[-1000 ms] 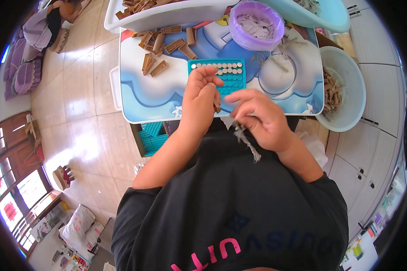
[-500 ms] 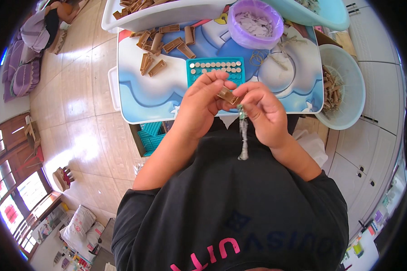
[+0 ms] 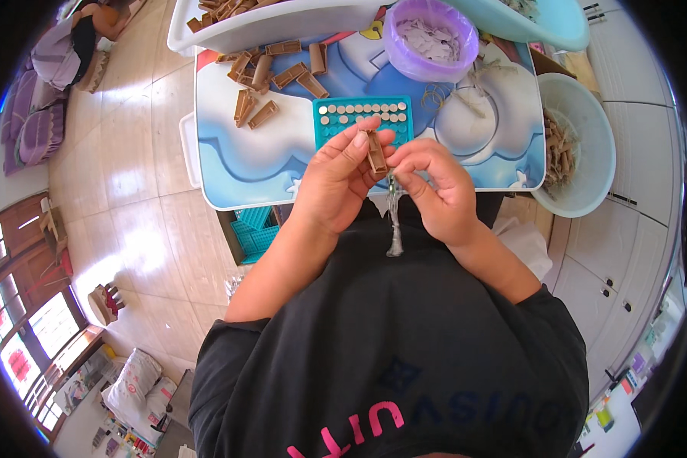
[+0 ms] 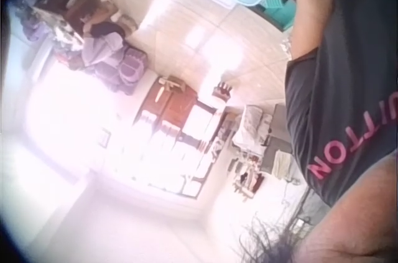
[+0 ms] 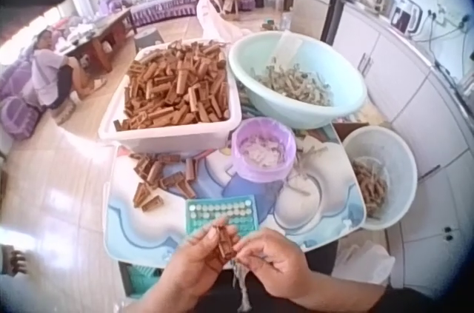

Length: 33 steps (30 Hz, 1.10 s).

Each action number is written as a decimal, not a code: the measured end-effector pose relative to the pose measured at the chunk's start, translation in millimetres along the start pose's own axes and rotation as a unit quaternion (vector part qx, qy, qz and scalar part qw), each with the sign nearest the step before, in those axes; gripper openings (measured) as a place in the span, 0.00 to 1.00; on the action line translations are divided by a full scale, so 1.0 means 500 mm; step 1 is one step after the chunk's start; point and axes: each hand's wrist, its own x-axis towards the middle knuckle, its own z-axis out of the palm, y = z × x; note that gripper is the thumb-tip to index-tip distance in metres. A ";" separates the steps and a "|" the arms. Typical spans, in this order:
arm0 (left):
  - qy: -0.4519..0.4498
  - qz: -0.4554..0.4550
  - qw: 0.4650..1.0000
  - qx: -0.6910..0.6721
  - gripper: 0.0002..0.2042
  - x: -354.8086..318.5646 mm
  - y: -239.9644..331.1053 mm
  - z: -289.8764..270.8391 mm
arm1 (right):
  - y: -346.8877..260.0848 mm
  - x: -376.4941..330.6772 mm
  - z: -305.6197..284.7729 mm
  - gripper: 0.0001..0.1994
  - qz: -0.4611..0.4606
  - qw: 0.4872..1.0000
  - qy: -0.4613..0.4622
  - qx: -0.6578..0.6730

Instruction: The person assembles small brown and white plastic components by hand at a table.

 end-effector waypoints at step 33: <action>-0.061 0.026 0.992 0.110 0.16 -0.013 -0.003 -0.011 | -0.012 0.044 -0.001 0.05 -0.087 0.976 0.062 -0.191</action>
